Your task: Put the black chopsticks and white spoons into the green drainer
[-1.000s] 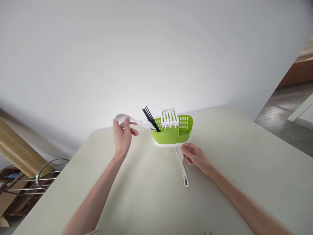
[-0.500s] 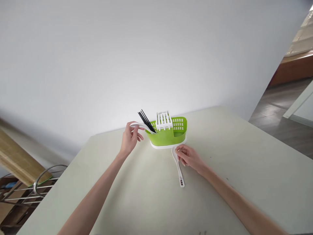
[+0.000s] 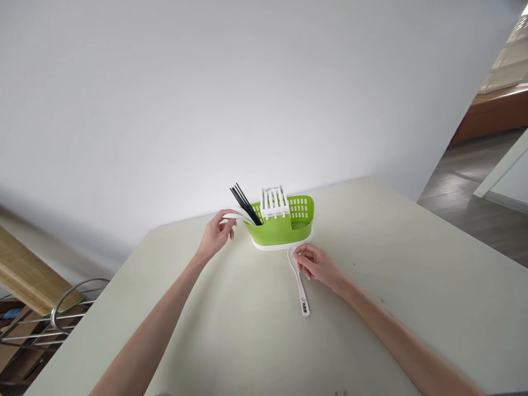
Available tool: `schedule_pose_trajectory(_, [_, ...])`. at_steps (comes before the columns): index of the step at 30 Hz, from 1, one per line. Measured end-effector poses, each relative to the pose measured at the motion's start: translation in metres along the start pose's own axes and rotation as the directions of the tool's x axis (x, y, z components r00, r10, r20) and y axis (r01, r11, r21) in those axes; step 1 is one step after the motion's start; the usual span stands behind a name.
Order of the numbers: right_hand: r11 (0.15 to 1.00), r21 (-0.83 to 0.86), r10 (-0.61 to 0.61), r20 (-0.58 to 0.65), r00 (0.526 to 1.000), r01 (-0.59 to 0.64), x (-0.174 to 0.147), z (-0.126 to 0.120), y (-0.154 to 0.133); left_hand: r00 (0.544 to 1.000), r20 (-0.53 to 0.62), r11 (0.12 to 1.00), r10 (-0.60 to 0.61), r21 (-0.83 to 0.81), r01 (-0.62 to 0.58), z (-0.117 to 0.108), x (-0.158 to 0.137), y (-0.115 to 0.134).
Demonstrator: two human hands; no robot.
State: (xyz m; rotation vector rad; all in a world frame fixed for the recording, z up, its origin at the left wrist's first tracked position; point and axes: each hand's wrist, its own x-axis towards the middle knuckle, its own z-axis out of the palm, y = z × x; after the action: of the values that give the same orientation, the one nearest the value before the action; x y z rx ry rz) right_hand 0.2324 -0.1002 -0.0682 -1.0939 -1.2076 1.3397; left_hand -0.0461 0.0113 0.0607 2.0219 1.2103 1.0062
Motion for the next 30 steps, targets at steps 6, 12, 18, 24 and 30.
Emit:
schedule_pose_trajectory(6, [1.0,-0.011,0.008,0.002,1.0,-0.008,0.0,0.0,0.0,0.999,0.043,0.999,-0.024,-0.02,0.025,-0.005,-0.001,-0.004])
schedule_pose_trajectory(12, [1.0,-0.008,0.014,0.004,1.0,-0.014,0.001,0.0,0.002,0.998,-0.038,0.998,-0.046,-0.042,0.044,-0.002,-0.002,-0.011])
schedule_pose_trajectory(18, [1.0,-0.017,0.013,0.002,1.0,-0.013,0.0,-0.001,0.003,0.997,-0.082,1.0,-0.009,-0.03,0.007,0.0,-0.005,-0.01])
schedule_pose_trajectory(24, [0.999,-0.035,-0.009,-0.029,1.0,0.008,0.0,0.0,0.005,0.964,-0.264,0.996,-0.024,-0.084,0.002,0.012,-0.026,-0.019])
schedule_pose_trajectory(30, [0.983,-0.18,-0.081,-0.241,0.967,0.037,-0.004,0.0,0.006,0.941,-0.274,0.971,-0.198,-0.183,0.152,0.033,-0.056,-0.054])
